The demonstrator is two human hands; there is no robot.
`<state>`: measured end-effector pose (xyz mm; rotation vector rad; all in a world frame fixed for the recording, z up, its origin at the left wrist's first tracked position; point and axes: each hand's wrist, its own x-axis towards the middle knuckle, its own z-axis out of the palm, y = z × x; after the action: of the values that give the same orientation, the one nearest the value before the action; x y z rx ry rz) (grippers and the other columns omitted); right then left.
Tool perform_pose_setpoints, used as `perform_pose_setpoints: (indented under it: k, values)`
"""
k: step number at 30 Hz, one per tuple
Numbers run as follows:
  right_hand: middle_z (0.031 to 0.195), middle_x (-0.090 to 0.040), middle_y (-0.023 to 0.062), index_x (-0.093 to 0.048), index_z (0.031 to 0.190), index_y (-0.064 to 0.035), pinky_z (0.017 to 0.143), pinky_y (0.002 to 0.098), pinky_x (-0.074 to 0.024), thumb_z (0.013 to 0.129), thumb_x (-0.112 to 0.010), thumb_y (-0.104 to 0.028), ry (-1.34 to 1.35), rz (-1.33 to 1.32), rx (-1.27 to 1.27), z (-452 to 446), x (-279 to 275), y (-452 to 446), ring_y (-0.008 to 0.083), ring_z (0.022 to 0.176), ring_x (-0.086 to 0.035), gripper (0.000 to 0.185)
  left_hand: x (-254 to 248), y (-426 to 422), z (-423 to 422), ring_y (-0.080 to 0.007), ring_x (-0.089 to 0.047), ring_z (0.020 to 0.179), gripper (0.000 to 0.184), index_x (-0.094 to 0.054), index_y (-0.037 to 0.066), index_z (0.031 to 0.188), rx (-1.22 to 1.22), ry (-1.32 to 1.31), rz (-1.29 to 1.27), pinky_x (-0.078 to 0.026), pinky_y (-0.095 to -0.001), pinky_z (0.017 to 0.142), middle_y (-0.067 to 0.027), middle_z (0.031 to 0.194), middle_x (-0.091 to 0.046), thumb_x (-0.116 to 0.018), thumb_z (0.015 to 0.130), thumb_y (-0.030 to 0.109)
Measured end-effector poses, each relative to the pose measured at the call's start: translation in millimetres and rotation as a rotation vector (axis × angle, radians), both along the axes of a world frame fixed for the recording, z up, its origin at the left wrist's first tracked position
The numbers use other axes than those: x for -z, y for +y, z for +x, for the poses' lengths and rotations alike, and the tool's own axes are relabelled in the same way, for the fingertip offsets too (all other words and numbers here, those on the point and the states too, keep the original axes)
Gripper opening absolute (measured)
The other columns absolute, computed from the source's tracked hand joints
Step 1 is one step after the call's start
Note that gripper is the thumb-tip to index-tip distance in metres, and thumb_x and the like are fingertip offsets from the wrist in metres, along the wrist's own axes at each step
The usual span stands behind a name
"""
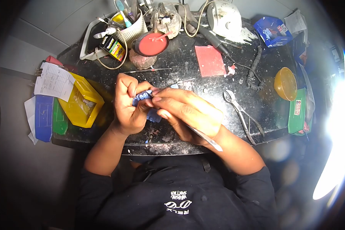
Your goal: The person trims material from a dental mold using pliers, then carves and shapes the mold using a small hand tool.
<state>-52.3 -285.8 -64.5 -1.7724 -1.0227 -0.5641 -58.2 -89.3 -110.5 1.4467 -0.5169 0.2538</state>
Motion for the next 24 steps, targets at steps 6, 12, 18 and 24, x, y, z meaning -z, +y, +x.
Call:
perform_pose_setpoints:
  k: [6, 12, 18, 24]
  values:
    - [0.104, -0.074, 0.0178, -0.072, 0.109, 0.0054, 0.08, 0.0368, -0.0634, 0.084, -0.08, 0.002, -0.06, -0.048, 0.023, 0, -2, 2, 0.0301, 0.093, -0.076, 0.027, -5, -3, -1, -0.0089, -0.045, 0.079, 0.049, -0.03, 0.009, 0.101, 0.007, 0.005, -0.054, -0.051, -0.0298, 0.084, -0.0008, 0.092, -0.033, -0.075, 0.096, 0.03]
    - [0.102, -0.074, 0.02, -0.07, 0.11, 0.005, 0.076, 0.0362, -0.0619, 0.092, -0.074, -0.004, -0.157, -0.025, 0.058, 5, 10, 4, 0.0315, 0.093, -0.077, 0.02, -10, -4, -3, -0.008, -0.04, 0.077, 0.045, -0.032, 0.009, 0.101, -0.027, 0.0, -0.036, -0.048, -0.026, 0.079, -0.0002, 0.09, -0.033, -0.073, 0.097, 0.025]
    - [0.101, -0.074, 0.0198, -0.07, 0.108, 0.0082, 0.073, 0.0345, -0.0633, 0.088, -0.071, 0.009, -0.078, -0.076, 0.128, 15, 9, -3, 0.0298, 0.09, -0.076, 0.021, -10, -3, -7, -0.0078, -0.045, 0.075, 0.045, -0.032, 0.008, 0.103, 0.017, 0.095, -0.089, -0.044, -0.0218, 0.071, -0.0019, 0.088, -0.039, -0.076, 0.096, 0.019]
    - [0.096, -0.075, 0.0202, -0.069, 0.099, 0.01, 0.079, 0.0331, -0.0598, 0.091, -0.067, 0.011, 0.028, 0.151, 0.22, 26, 13, -4, 0.0287, 0.086, -0.075, 0.008, -24, 3, 0, -0.0057, -0.049, 0.077, 0.037, -0.033, 0.008, 0.11, 0.094, 0.282, -0.087, -0.042, -0.0226, 0.066, -0.002, 0.085, -0.049, -0.068, 0.097, 0.006]
